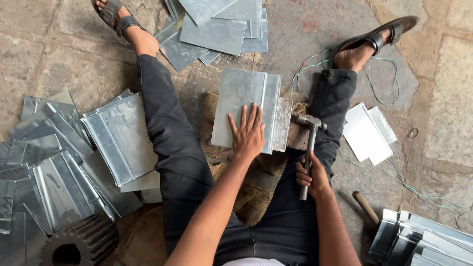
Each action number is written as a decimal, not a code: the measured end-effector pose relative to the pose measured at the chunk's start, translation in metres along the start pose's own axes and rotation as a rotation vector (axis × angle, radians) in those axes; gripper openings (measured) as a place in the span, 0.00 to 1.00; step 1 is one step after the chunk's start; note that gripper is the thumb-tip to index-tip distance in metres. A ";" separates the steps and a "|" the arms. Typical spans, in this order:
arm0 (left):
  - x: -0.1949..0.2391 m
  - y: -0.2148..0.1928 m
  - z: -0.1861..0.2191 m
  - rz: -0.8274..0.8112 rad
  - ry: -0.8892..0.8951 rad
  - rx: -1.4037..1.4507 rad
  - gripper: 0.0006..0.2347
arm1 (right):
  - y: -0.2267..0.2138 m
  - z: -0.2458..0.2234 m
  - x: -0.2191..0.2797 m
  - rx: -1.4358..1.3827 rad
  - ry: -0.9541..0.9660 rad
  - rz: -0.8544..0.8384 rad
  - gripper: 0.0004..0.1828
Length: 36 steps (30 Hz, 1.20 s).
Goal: The person uses a hammer to flatten and shape metal sheets against a block while sitting on the floor, handling several pieces of metal one at a time.
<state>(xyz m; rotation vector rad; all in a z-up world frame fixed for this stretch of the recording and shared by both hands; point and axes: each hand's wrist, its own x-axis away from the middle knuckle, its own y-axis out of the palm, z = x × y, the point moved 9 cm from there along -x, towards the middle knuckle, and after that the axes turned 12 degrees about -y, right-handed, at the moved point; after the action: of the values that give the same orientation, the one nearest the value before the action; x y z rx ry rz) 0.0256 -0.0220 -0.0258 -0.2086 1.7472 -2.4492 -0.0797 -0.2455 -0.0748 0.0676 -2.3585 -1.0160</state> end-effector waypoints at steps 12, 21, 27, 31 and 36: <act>-0.060 0.004 0.000 -0.121 -0.045 -0.018 0.25 | -0.015 -0.003 -0.029 -0.208 -0.028 0.084 0.13; -0.061 -0.004 0.002 -0.132 -0.055 -0.055 0.24 | 0.082 -0.074 0.022 0.741 -0.487 0.194 0.24; -0.062 0.008 0.000 -0.195 -0.052 -0.062 0.25 | 0.131 -0.090 0.078 1.201 -0.994 0.109 0.23; -0.059 0.005 0.001 -0.198 -0.049 -0.052 0.24 | 0.125 -0.054 0.041 1.704 -0.630 0.044 0.20; -0.060 -0.006 0.001 -0.143 -0.056 -0.051 0.23 | 0.113 -0.080 0.045 1.427 -0.534 0.216 0.22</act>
<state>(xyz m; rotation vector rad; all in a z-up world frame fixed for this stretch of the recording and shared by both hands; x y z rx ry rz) 0.0847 -0.0104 -0.0224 -0.4170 1.8317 -2.4704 -0.0567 -0.2294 0.0683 0.0709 -2.9576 0.9891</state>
